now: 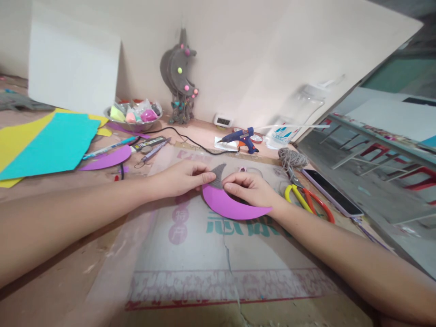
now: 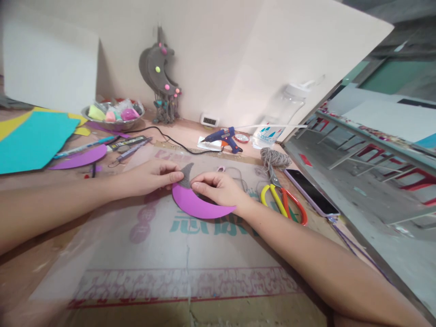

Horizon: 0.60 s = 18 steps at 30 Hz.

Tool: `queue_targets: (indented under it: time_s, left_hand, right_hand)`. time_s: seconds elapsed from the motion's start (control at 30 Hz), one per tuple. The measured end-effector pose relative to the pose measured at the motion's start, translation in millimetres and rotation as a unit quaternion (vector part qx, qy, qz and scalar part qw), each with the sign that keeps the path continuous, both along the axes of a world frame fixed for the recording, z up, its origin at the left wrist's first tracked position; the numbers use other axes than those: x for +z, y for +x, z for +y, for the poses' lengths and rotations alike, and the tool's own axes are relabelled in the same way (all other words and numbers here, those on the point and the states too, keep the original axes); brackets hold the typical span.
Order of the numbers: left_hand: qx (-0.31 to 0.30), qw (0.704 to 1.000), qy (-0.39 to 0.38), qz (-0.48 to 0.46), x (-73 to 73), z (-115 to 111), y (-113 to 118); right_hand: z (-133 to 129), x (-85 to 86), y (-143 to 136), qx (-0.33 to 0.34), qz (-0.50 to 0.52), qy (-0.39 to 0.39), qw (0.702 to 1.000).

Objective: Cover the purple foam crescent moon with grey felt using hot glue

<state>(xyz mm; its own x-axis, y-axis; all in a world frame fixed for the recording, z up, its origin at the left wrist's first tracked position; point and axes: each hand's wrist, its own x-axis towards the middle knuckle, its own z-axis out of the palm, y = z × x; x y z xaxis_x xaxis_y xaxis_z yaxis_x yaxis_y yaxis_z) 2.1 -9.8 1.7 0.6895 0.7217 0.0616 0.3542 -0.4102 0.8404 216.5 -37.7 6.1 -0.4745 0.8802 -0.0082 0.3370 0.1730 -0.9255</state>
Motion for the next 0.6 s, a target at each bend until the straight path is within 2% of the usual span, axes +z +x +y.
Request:
queue_targets:
  time_s: [0.17,0.3,0.6]
  left_hand:
    - [0.002,1.0,-0.001,-0.004,0.4,-1.0,0.7]
    - [0.001,1.0,0.015,-0.003,-0.1,0.0,0.4]
    - [0.001,0.999,0.049,0.017,2.4,0.2,1.0]
  right_hand:
    - [-1.5,2.4,1.1,0.006,0.02,-0.01,1.0]
    - [1.4,1.4,3.0,0.018,-0.03,0.002,0.999]
    - [-1.4,-4.8,-1.2,-0.006,-0.1,0.097,0.99]
